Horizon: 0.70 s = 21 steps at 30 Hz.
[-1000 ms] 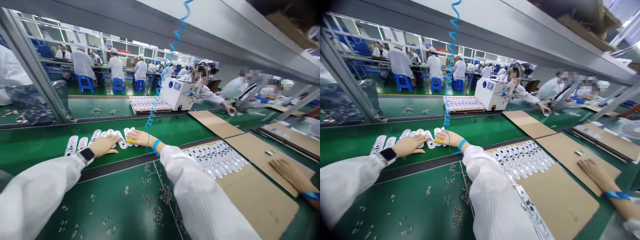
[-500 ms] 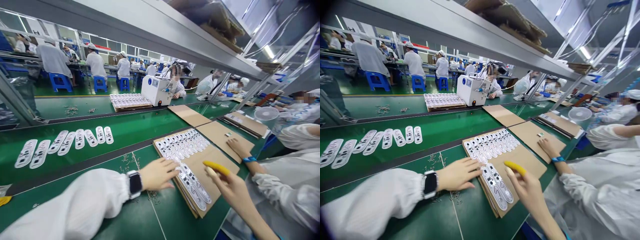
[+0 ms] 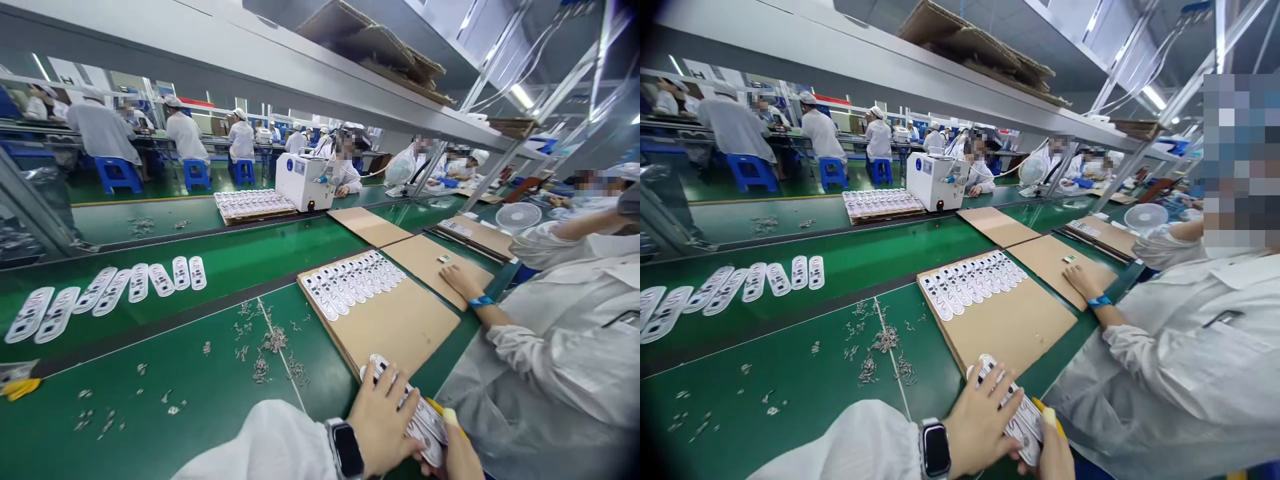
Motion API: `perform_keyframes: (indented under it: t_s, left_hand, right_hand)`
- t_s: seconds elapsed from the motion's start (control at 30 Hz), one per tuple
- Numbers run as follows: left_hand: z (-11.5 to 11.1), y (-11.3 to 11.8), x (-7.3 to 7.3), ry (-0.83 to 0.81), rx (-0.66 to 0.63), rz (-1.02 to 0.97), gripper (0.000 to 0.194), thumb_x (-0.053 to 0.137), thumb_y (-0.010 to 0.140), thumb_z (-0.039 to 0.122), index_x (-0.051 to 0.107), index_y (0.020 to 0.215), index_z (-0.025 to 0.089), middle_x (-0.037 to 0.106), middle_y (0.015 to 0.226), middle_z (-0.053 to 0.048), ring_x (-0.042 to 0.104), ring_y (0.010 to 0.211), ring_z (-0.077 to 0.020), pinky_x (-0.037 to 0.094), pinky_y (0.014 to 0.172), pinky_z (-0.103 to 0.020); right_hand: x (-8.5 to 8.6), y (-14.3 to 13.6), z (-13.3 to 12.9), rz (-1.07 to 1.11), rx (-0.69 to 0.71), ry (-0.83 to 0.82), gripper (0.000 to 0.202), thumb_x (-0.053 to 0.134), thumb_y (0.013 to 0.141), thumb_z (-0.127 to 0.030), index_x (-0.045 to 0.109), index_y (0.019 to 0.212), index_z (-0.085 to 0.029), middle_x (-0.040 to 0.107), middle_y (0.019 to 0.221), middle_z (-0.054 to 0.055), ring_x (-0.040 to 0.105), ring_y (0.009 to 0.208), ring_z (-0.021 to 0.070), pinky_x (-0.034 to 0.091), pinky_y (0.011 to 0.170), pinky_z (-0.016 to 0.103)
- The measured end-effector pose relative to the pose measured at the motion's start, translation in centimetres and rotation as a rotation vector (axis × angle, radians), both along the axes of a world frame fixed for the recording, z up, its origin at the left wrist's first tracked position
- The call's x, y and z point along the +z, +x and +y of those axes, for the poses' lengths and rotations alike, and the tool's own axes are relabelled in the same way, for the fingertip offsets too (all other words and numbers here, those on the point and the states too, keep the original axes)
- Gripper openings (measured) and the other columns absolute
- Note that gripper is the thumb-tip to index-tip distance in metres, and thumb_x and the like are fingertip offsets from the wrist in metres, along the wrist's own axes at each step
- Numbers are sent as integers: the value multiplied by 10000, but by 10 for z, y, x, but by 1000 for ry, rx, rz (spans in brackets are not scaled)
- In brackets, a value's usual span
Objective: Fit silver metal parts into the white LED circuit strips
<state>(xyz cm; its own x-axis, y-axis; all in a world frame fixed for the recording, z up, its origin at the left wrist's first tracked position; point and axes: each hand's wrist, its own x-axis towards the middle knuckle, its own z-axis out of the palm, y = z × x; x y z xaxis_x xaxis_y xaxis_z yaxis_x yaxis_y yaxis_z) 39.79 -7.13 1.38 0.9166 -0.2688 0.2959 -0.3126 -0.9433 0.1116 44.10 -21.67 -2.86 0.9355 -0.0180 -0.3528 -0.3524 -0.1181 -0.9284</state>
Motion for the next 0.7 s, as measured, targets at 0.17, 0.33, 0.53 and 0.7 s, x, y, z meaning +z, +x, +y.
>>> perform_keyframes:
  t_s: [0.17, 0.33, 0.53, 0.7]
  left_hand:
    - [-10, -35, 11, 19, 119, -42, 567, 245, 978, 499, 391, 1373, 119, 356, 1469, -140, 317, 1358, -272, 247, 1067, -480]
    - [26, -131, 39, 200, 294, -280, 522, 401, 947, 453, 394, 1381, 164, 438, 1412, -128, 320, 1338, -304, 254, 1045, -466]
    - [76, -284, 21, 324, 522, -238, 416, 379, 972, 408, 461, 1348, 250, 541, 1320, -77, 368, 1323, -265, 168, 1122, -477]
    - [99, -351, -13, 459, 509, -272, 392, 502, 873, 571, 641, 1129, 308, 639, 1195, -1, 150, 1424, -275, 12, 1156, -525]
  right_hand:
    - [7, -13, 6, -236, -79, -183, 415, 614, 648, -594, 548, 682, -187, 477, 410, -38, 459, 376, 143, 370, 344, 255]
    - [29, -45, 56, -406, 536, -134, 357, 614, 672, -550, 627, 701, -194, 584, 518, 27, 592, 545, 211, 462, 466, 274]
    - [67, -147, 202, -428, 1760, 58, 240, 517, 791, -318, 671, 914, -182, 696, 781, 30, 637, 678, 163, 484, 601, 232]
    - [80, -206, 262, -739, 2027, -166, 276, 586, 832, -364, 667, 1032, -190, 720, 895, 54, 675, 802, 214, 499, 733, 295]
